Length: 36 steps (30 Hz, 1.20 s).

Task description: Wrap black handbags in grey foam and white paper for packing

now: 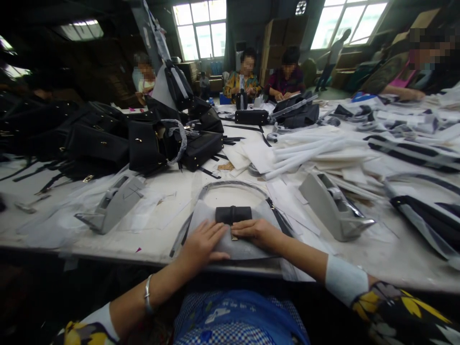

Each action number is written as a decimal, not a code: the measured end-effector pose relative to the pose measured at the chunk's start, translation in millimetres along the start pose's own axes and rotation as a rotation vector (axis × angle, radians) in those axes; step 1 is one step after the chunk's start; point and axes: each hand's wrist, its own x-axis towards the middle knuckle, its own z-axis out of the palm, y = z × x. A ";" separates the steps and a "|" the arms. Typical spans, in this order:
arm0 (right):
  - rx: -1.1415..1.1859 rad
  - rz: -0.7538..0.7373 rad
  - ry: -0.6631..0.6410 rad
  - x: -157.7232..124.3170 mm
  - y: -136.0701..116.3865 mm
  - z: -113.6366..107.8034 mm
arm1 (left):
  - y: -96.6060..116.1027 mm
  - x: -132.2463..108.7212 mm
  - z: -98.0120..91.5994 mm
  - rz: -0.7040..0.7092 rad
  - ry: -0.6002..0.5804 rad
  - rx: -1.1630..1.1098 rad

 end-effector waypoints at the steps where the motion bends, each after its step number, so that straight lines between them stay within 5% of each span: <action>1: -0.004 -0.004 0.000 -1.1 0.1 0.9 | 5.0 -2.5 0.9 0.030 0.032 -0.009; 6: 0.009 0.029 -0.021 1.2 -2.8 -3.6 | 17.8 -7.8 0.2 0.132 0.038 -0.136; 14: -0.109 0.011 -0.138 29.4 -9.6 -14.3 | 12.8 0.6 -8.7 0.170 -0.093 -0.246; 20: -0.172 0.064 -0.187 37.2 -7.1 -6.4 | 11.4 1.7 -6.7 0.192 -0.067 -0.256; 27: -0.047 0.223 -0.097 40.8 -17.7 -8.1 | 6.4 -2.9 3.5 0.211 -0.034 -0.213; 30: 0.095 0.348 0.075 45.1 -1.2 -42.6 | 3.5 -4.6 9.0 0.219 -0.001 -0.181; 36: 0.336 0.798 0.898 42.0 74.3 -135.2 | 4.2 -4.5 4.7 0.225 0.013 -0.175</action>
